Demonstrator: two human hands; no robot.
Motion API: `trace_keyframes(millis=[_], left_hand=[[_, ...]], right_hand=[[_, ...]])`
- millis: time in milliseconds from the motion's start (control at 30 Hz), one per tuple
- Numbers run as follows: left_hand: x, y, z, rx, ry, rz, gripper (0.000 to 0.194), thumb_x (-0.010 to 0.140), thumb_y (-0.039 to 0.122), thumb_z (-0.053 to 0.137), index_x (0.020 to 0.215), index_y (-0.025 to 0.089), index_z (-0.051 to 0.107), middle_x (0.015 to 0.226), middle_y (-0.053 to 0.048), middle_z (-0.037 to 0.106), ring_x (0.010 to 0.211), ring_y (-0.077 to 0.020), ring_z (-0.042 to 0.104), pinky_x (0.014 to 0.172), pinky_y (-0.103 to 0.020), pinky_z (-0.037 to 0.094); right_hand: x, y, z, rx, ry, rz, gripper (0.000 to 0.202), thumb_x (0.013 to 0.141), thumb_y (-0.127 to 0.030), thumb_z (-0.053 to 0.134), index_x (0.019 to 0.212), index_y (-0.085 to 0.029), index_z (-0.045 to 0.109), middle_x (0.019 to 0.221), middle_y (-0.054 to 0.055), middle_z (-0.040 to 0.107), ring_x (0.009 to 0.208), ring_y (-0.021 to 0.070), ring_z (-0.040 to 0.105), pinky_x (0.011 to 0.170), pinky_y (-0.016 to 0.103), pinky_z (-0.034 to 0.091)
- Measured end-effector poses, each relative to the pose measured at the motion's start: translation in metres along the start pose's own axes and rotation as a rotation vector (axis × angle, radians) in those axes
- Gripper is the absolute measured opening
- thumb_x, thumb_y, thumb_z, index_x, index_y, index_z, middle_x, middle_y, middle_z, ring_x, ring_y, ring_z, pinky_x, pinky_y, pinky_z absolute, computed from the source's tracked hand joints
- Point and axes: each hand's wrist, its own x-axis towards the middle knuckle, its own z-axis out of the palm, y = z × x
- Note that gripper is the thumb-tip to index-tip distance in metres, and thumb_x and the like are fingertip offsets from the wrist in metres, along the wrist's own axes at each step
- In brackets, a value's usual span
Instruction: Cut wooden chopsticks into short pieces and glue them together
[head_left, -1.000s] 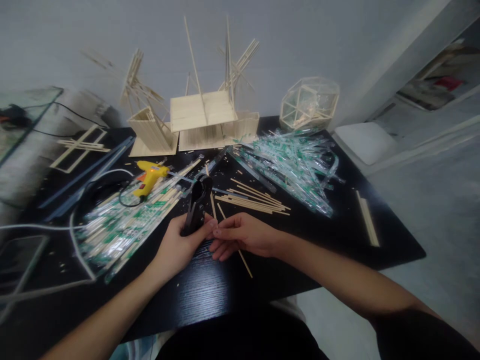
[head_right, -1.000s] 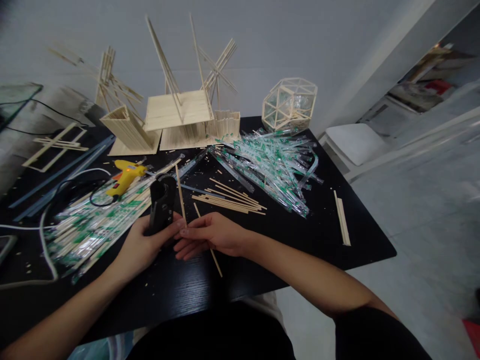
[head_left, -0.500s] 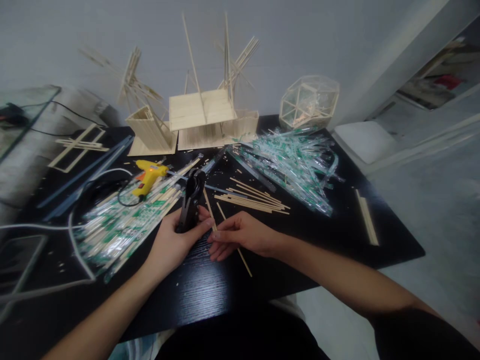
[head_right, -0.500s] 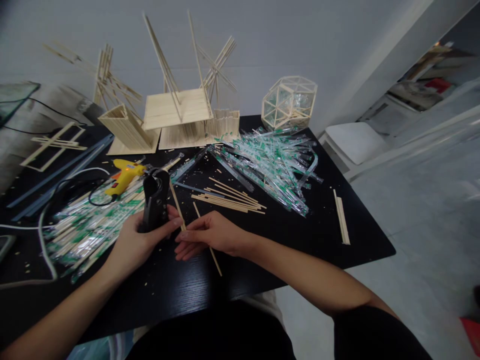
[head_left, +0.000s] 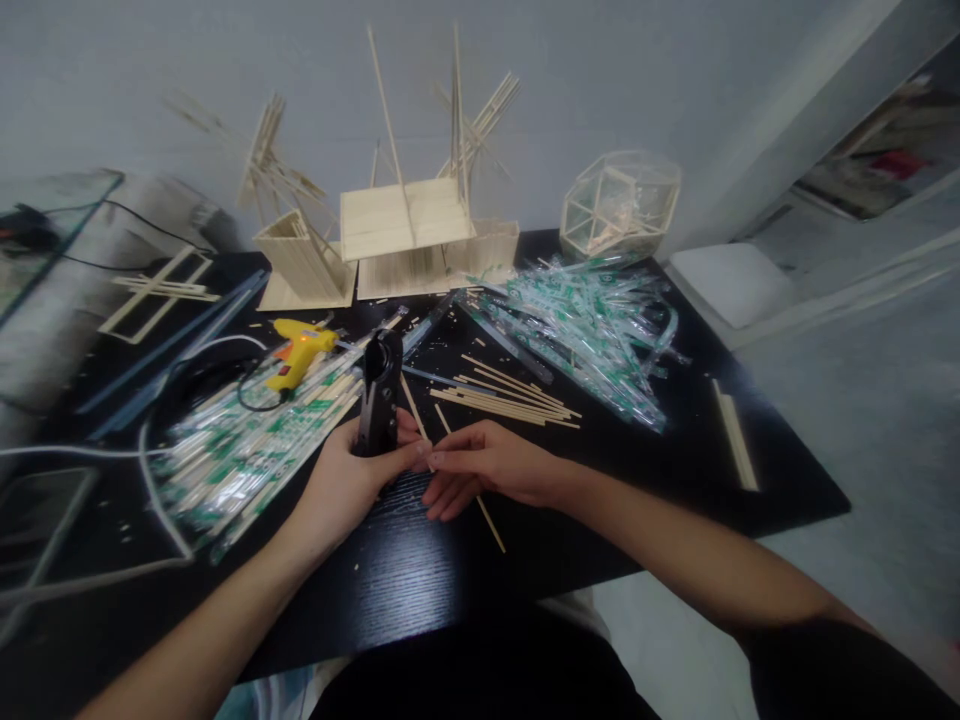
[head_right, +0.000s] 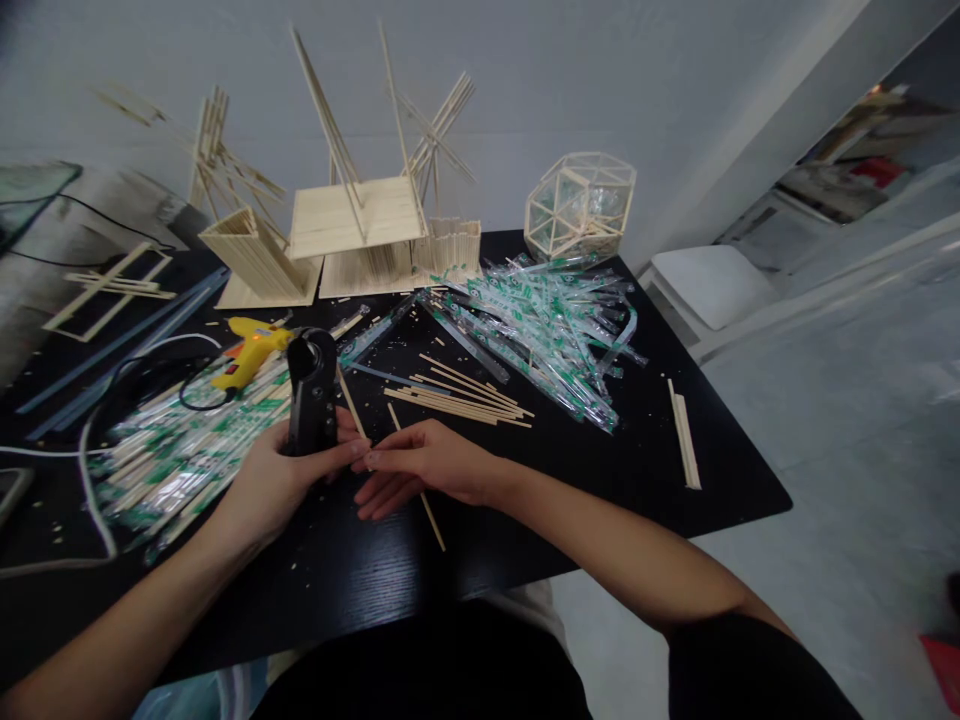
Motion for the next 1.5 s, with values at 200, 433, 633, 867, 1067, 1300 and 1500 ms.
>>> trace_keyframes(millis=[200, 433, 633, 867, 1067, 1300, 1500], left_hand=[[0.0, 0.001, 0.003, -0.03, 0.027, -0.012, 0.038, 0.063, 0.032, 0.09, 0.091, 0.017, 0.068, 0.073, 0.0, 0.074, 0.065, -0.0167, 0.069, 0.06, -0.026, 0.051], [-0.001, -0.002, 0.003, -0.023, 0.026, 0.004, 0.034, 0.068, 0.033, 0.089, 0.09, 0.017, 0.068, 0.074, 0.0, 0.074, 0.065, -0.0144, 0.067, 0.059, -0.024, 0.048], [-0.001, -0.004, 0.003, -0.007, 0.043, -0.004, 0.035, 0.067, 0.034, 0.089, 0.089, 0.017, 0.068, 0.075, 0.001, 0.072, 0.062, -0.0116, 0.061, 0.056, -0.023, 0.044], [-0.002, 0.004, 0.0, 0.061, 0.025, 0.053, 0.032, 0.075, 0.042, 0.083, 0.088, 0.018, 0.068, 0.062, 0.005, 0.061, 0.056, -0.0098, 0.053, 0.055, -0.023, 0.043], [-0.001, 0.014, -0.008, 0.341, 0.075, 0.135, 0.035, 0.083, 0.054, 0.07, 0.086, 0.019, 0.067, 0.062, 0.003, 0.062, 0.058, -0.0144, 0.057, 0.059, -0.027, 0.047], [0.011, 0.005, -0.042, 0.986, 0.255, 0.506, 0.035, 0.094, 0.043, 0.054, 0.119, 0.021, 0.065, 0.114, -0.009, 0.072, 0.105, -0.0294, 0.069, 0.092, -0.041, 0.053], [0.019, 0.002, -0.058, 1.189, 0.007, 0.572, 0.048, 0.09, 0.033, 0.053, 0.136, 0.021, 0.059, 0.125, -0.012, 0.066, 0.113, -0.032, 0.066, 0.098, -0.046, 0.053]], right_hand=[[0.001, 0.001, -0.001, 0.046, -0.013, -0.008, 0.043, 0.072, -0.042, 0.089, 0.097, -0.01, 0.074, 0.079, 0.01, 0.079, 0.072, 0.0206, 0.078, 0.073, 0.033, 0.062], [0.002, 0.004, -0.001, 0.005, 0.012, -0.036, 0.047, 0.074, -0.047, 0.088, 0.101, -0.01, 0.074, 0.08, 0.009, 0.079, 0.072, 0.019, 0.078, 0.072, 0.032, 0.062], [0.002, 0.005, 0.001, -0.005, 0.028, -0.058, 0.048, 0.073, -0.048, 0.089, 0.096, -0.009, 0.074, 0.078, 0.007, 0.078, 0.069, 0.017, 0.077, 0.068, 0.028, 0.062], [0.003, 0.006, 0.002, -0.022, 0.061, -0.071, 0.047, 0.071, -0.049, 0.089, 0.092, -0.008, 0.075, 0.076, 0.008, 0.078, 0.069, 0.017, 0.077, 0.072, 0.03, 0.063], [0.003, 0.004, 0.0, -0.04, 0.1, -0.123, 0.046, 0.071, -0.047, 0.09, 0.091, -0.008, 0.075, 0.075, 0.008, 0.078, 0.069, 0.0175, 0.077, 0.074, 0.033, 0.064], [-0.003, -0.012, -0.008, -0.131, 0.134, -0.333, 0.038, 0.078, -0.045, 0.085, 0.09, -0.01, 0.075, 0.076, 0.006, 0.077, 0.07, 0.0172, 0.078, 0.071, 0.031, 0.065], [-0.006, -0.016, -0.012, -0.206, 0.129, -0.356, 0.038, 0.08, -0.046, 0.083, 0.09, -0.01, 0.075, 0.076, 0.006, 0.077, 0.071, 0.0171, 0.078, 0.07, 0.029, 0.065]])
